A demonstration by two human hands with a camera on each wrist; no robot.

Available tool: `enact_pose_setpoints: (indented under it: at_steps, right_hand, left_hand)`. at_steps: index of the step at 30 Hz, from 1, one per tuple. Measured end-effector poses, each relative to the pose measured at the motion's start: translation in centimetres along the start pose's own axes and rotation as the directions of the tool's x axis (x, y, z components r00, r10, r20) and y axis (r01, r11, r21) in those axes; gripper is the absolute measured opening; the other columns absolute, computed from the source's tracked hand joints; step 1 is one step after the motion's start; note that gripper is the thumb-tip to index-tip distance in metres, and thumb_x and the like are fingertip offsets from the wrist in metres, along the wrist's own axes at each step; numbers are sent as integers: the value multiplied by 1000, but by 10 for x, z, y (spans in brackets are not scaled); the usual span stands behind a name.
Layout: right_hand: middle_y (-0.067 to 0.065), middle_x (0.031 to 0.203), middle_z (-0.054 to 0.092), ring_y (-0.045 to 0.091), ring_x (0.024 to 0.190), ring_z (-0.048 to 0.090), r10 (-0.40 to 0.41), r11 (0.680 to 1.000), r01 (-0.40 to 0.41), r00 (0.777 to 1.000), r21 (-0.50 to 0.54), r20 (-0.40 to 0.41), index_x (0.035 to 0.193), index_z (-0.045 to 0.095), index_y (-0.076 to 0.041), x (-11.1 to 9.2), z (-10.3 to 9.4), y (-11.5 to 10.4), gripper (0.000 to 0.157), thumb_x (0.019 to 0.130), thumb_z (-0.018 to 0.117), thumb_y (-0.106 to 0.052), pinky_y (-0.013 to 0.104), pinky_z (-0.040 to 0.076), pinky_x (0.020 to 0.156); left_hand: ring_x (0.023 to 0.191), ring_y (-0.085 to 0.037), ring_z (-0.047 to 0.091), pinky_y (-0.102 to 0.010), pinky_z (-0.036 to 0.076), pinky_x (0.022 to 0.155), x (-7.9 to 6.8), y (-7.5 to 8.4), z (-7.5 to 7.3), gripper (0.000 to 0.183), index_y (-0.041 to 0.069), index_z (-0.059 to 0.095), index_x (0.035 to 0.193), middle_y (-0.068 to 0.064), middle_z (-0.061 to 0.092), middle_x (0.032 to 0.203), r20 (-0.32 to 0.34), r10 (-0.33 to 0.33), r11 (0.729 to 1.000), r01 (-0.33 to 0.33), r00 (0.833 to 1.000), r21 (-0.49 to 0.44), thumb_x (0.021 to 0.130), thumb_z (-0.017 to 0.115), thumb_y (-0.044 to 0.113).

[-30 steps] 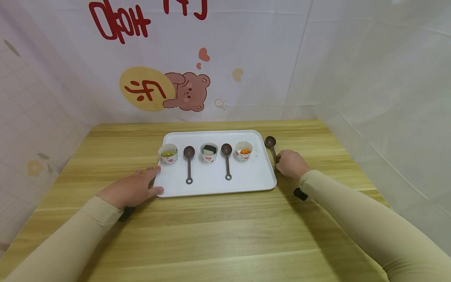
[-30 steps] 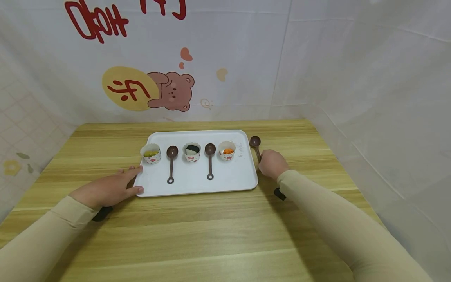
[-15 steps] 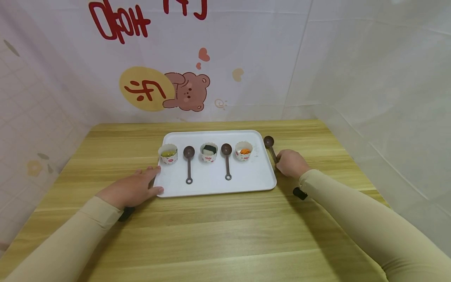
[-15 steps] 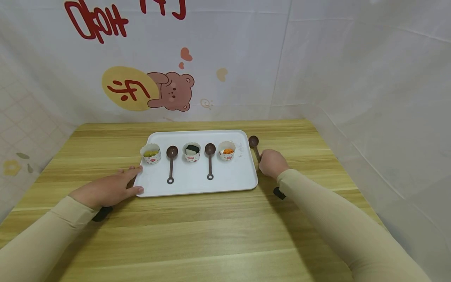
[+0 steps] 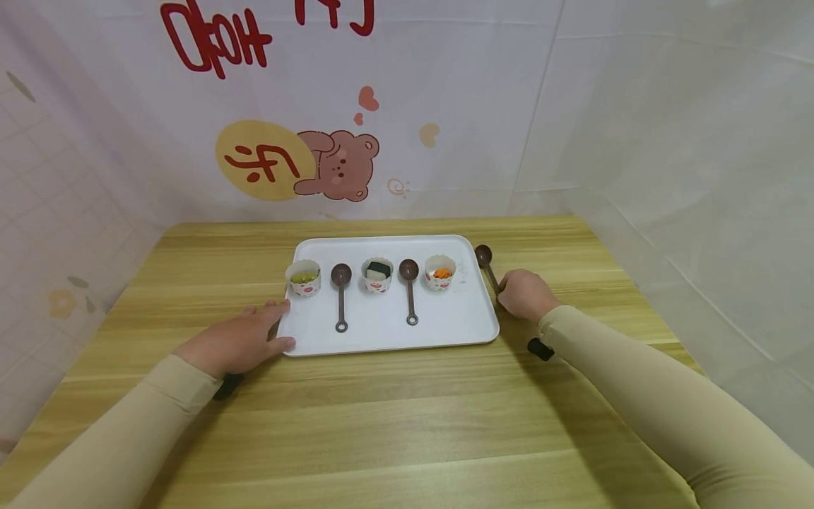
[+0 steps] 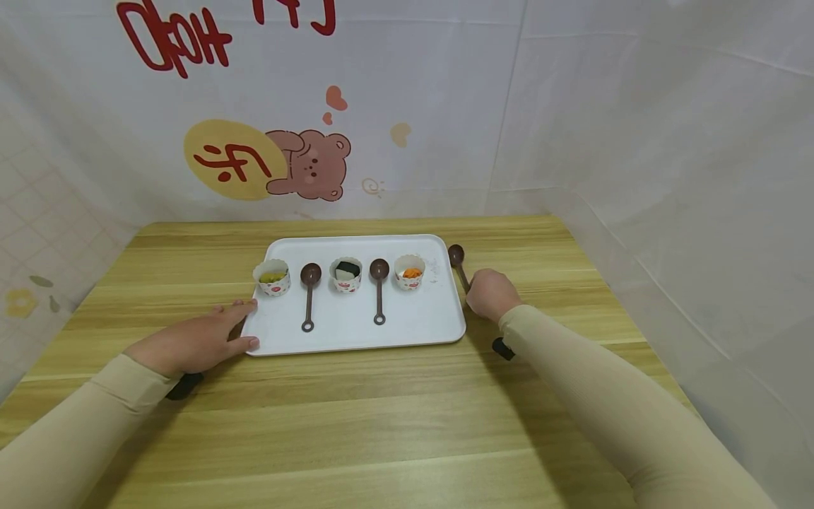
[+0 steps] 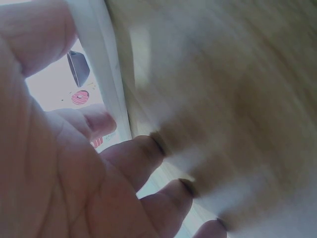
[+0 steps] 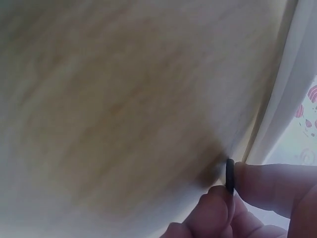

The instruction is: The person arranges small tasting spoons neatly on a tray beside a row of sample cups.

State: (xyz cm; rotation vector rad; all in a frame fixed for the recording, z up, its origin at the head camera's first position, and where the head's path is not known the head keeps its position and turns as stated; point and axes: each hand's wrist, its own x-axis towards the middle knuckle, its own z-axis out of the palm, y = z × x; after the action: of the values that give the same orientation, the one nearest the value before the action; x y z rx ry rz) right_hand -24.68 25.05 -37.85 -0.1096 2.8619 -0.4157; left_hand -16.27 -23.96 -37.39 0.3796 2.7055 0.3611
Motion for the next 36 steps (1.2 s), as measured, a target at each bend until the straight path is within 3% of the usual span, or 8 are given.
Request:
enact_pose_setpoints:
  at_steps: [9,18,28,36]
  right_hand:
    - [23,123,75,41,112,70,-3,1000,3,1000,-5,-11,118,75,6,-2,-1,-1,38,89,54,-6,53,56,100]
    - [24,124,74,42,115,69,3,1000,-2,1000,18,-28,116,76,6,-5,-4,3,36,93,51,-8,54,55,102]
    - [23,116,76,33,96,67,20,994,-11,996,109,-82,117,75,7,-10,-9,4,33,99,54,-12,46,57,86]
    - [20,118,75,29,95,62,57,970,-42,997,239,-58,115,76,2,-14,-7,-3,28,102,59,-16,34,51,76]
  left_hand:
    - [149,-64,29,-73,32,119,-2,2,-2,87,0,29,165,-34,29,166,3,0,1000,0,1000,-4,103,60,55]
    - [149,-64,29,-73,32,118,-1,1,-1,87,1,29,165,-34,29,166,4,2,1000,-2,1000,3,104,59,55]
    - [149,-65,29,-72,32,119,-1,0,-1,88,0,28,165,-34,29,167,11,0,1000,0,1000,5,104,59,55]
    - [149,-64,28,-72,32,119,0,-1,-1,88,0,28,165,-34,28,167,12,2,1000,-2,1000,7,104,58,56]
